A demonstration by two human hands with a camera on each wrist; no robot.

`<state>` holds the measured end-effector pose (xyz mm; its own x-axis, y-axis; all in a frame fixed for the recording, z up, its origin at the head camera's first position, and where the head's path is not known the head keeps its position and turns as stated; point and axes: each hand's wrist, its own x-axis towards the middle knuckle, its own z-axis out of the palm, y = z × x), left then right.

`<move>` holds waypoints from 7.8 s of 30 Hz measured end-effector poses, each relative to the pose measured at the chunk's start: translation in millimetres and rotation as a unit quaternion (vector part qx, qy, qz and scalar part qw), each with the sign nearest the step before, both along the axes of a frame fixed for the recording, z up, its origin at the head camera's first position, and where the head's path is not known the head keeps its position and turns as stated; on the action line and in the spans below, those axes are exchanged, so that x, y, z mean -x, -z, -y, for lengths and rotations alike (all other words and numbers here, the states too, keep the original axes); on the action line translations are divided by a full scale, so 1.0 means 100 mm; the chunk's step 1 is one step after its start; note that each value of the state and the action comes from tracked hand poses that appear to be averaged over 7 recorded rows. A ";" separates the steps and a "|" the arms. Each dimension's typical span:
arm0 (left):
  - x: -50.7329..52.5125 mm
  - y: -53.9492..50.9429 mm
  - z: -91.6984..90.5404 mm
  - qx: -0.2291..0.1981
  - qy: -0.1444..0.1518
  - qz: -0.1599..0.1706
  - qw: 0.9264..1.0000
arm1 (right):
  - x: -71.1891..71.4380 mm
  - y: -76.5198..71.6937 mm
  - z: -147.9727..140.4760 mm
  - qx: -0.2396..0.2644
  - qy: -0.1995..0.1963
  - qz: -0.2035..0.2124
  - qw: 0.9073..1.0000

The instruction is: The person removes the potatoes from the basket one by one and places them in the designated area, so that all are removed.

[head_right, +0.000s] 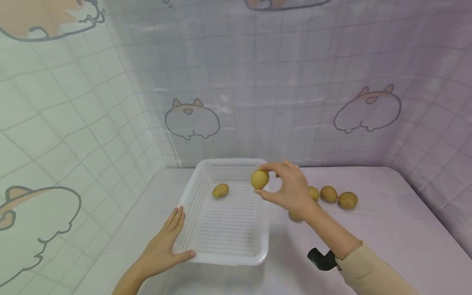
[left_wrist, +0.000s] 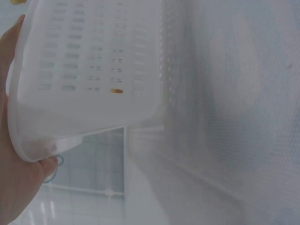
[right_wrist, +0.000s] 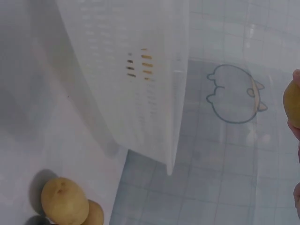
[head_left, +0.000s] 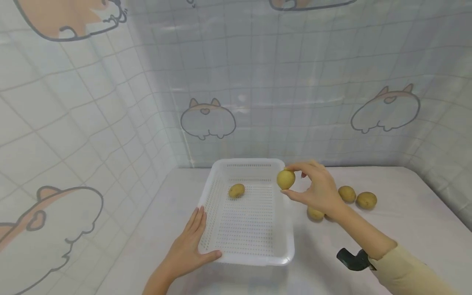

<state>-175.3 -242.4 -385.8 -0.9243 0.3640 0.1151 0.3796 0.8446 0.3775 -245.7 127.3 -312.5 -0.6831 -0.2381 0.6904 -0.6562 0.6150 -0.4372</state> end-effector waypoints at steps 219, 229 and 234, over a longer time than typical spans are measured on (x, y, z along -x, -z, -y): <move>0.00 0.03 0.02 -0.001 0.001 -0.023 1.000 | 0.11 0.15 -0.14 -0.027 -0.091 -0.112 0.989; -0.01 0.03 0.02 -0.009 -0.001 -0.007 1.000 | 0.16 0.04 0.07 -0.037 -0.120 -0.079 0.989; -0.01 0.03 0.02 -0.011 -0.006 0.008 1.000 | 0.17 0.02 0.17 -0.036 -0.138 -0.070 0.987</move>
